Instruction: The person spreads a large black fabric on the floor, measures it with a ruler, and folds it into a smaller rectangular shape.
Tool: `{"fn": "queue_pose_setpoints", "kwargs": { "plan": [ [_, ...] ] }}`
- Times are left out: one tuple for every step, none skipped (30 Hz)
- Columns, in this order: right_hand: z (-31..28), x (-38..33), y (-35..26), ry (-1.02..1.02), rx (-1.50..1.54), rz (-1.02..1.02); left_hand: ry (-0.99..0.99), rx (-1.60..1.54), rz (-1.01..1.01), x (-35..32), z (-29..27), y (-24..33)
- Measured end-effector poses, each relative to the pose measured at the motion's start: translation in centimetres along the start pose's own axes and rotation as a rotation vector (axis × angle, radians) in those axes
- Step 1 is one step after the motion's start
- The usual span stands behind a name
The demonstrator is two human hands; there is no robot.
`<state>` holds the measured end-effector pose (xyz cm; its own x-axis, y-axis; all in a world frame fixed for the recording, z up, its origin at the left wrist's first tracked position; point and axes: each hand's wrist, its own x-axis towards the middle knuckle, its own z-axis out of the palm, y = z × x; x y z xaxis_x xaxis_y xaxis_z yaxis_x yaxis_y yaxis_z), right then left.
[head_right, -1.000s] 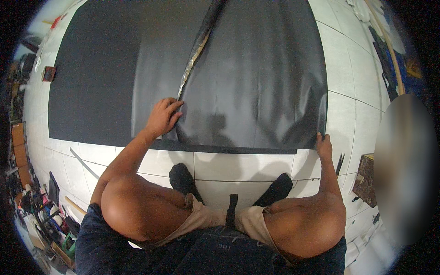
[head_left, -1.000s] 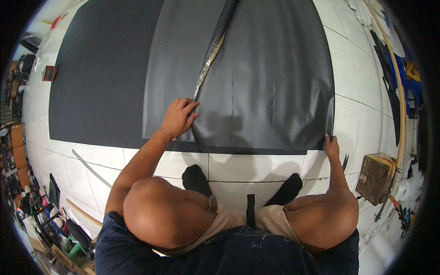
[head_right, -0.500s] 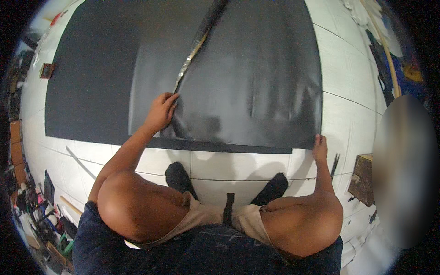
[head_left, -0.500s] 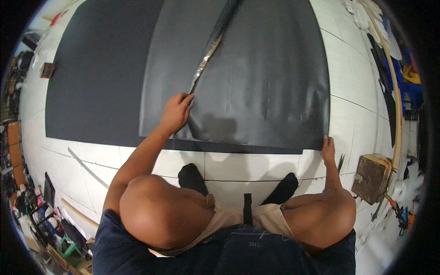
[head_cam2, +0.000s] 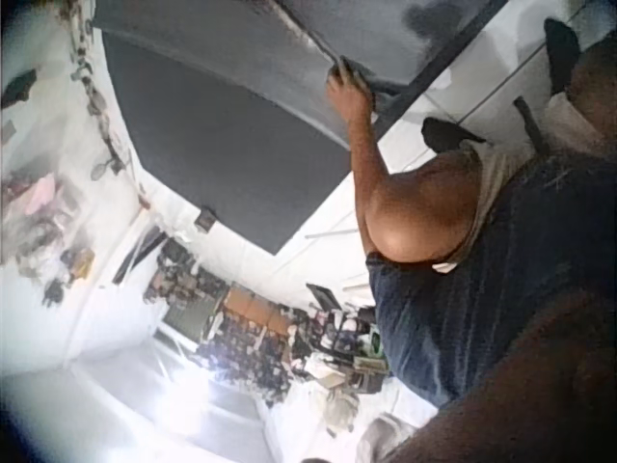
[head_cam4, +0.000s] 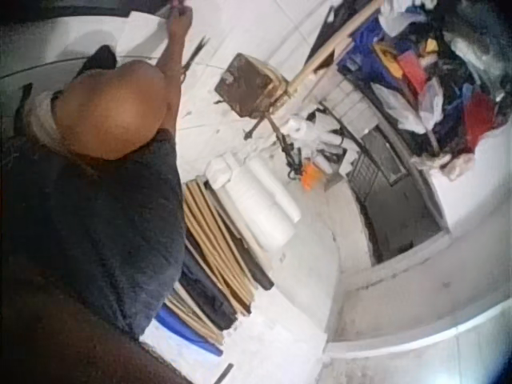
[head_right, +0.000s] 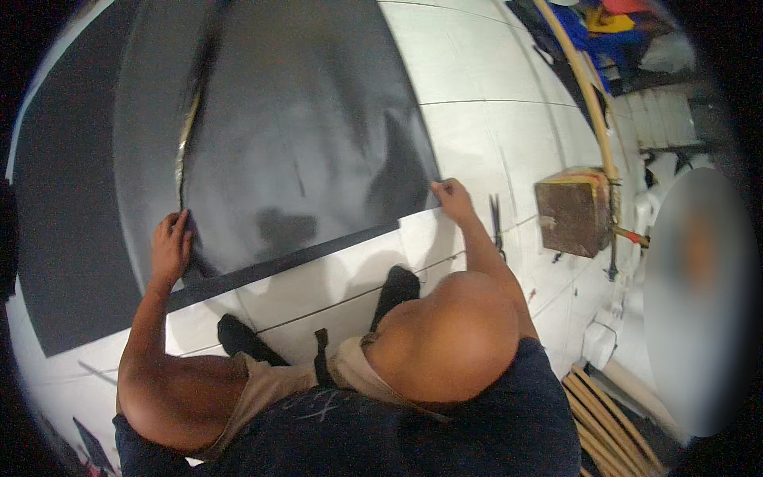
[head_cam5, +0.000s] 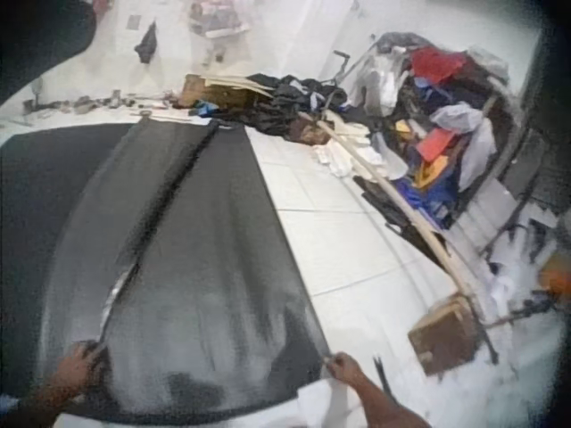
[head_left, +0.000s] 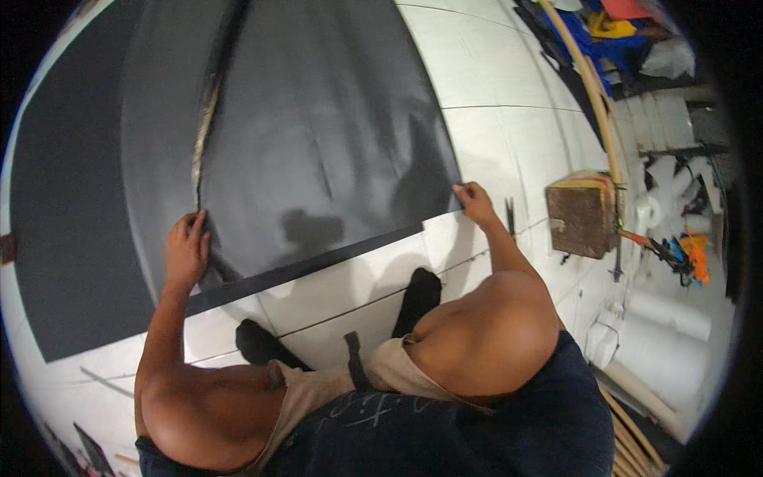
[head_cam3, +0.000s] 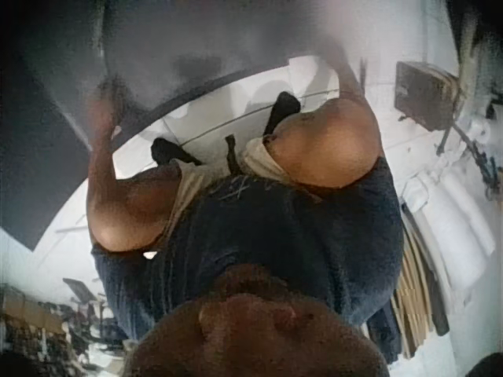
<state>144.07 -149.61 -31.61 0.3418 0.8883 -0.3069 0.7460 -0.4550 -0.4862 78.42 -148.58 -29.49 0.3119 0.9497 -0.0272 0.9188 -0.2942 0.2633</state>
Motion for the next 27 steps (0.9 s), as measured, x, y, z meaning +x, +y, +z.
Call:
{"fn": "queue_pose_setpoints", "kwargs": {
  "plan": [
    [0.4,-0.3,0.9,0.065,-0.031,-0.097,-0.002,0.006,-0.007,0.1,-0.1,0.2],
    [0.9,-1.1,0.9,0.099,-0.097,-0.063,-0.040,-0.038,0.017,0.5,-0.8,0.2],
    [1.2,-1.8,0.2,0.124,-0.153,-0.046,-0.072,-0.069,0.023,0.5,-1.8,0.2],
    [1.5,-2.1,-0.5,0.079,-0.138,0.000,-0.092,-0.006,0.038,0.2,-2.0,0.1],
    [1.5,-2.2,-0.3,0.121,-0.201,-0.050,-0.107,0.046,0.070,0.4,-1.7,-0.2],
    [1.3,-2.0,0.6,0.145,-0.276,-0.084,-0.100,0.090,0.082,0.6,-1.3,-0.5],
    [1.3,-2.1,-0.2,0.101,-0.232,-0.077,-0.101,0.142,0.085,0.2,-1.2,-1.1],
    [1.4,-2.0,-0.4,0.101,-0.263,-0.056,-0.097,0.182,0.102,0.0,-1.0,-1.6],
    [1.5,-1.9,-1.1,0.108,-0.301,-0.063,-0.098,0.191,0.091,-0.3,-0.8,-1.9],
    [1.9,-1.9,-1.8,0.091,-0.294,-0.042,-0.100,0.200,0.081,-0.8,-0.8,-2.2],
    [1.6,-1.9,-2.0,0.083,-0.298,-0.016,-0.096,0.198,0.078,-0.6,-0.7,-2.0],
    [1.7,-1.7,-1.6,0.094,-0.296,-0.028,-0.138,0.212,0.081,-0.6,-0.8,-2.0],
    [1.6,-1.6,-1.4,0.105,-0.293,-0.040,-0.141,0.214,0.090,-0.4,-0.9,-1.9],
    [1.8,-1.6,-1.4,0.115,-0.288,-0.052,-0.145,0.217,0.098,-0.3,-0.9,-2.0],
    [1.9,-1.7,-1.4,0.109,-0.280,-0.042,-0.149,0.221,0.107,-0.3,-1.0,-2.0],
    [1.9,-1.8,-1.4,0.105,-0.271,-0.033,-0.171,0.220,0.107,-0.5,-1.2,-2.1],
    [1.7,-1.7,-1.3,0.107,-0.267,-0.023,-0.187,0.215,0.111,-0.4,-1.4,-2.0],
    [1.7,-1.6,-1.3,0.129,-0.295,-0.034,-0.202,0.210,0.115,-0.3,-1.7,-1.9],
    [1.8,-2.0,-1.2,0.108,-0.306,-0.033,-0.238,0.197,0.112,-0.4,-2.0,-1.7],
    [1.8,-1.9,-0.9,0.100,-0.312,-0.038,-0.259,0.189,0.111,-0.3,-2.2,-1.8],
    [1.5,-1.4,-0.6,0.104,-0.319,-0.046,-0.269,0.180,0.114,0.1,-2.2,-2.0],
    [1.3,-1.1,-0.2,0.063,-0.378,-0.004,-0.266,0.145,0.125,0.3,-2.2,-2.2],
    [1.1,-0.3,0.0,0.028,-0.430,0.035,-0.263,0.119,0.117,0.3,-1.9,-2.6],
    [0.7,-0.2,-1.2,0.036,-0.475,0.013,-0.263,0.099,0.107,-0.1,-1.9,-2.8],
    [0.0,-0.4,-5.0,0.056,-0.513,-0.014,-0.294,0.112,0.077,-0.5,-2.6,-2.9],
    [-1.4,0.1,-8.3,0.068,-0.592,0.017,-0.308,0.113,0.069,0.1,-2.7,-2.5],
    [-2.6,0.8,-10.1,0.136,-0.560,-0.087,-0.282,0.072,0.100,1.0,-3.0,-2.1]
  ]
}}
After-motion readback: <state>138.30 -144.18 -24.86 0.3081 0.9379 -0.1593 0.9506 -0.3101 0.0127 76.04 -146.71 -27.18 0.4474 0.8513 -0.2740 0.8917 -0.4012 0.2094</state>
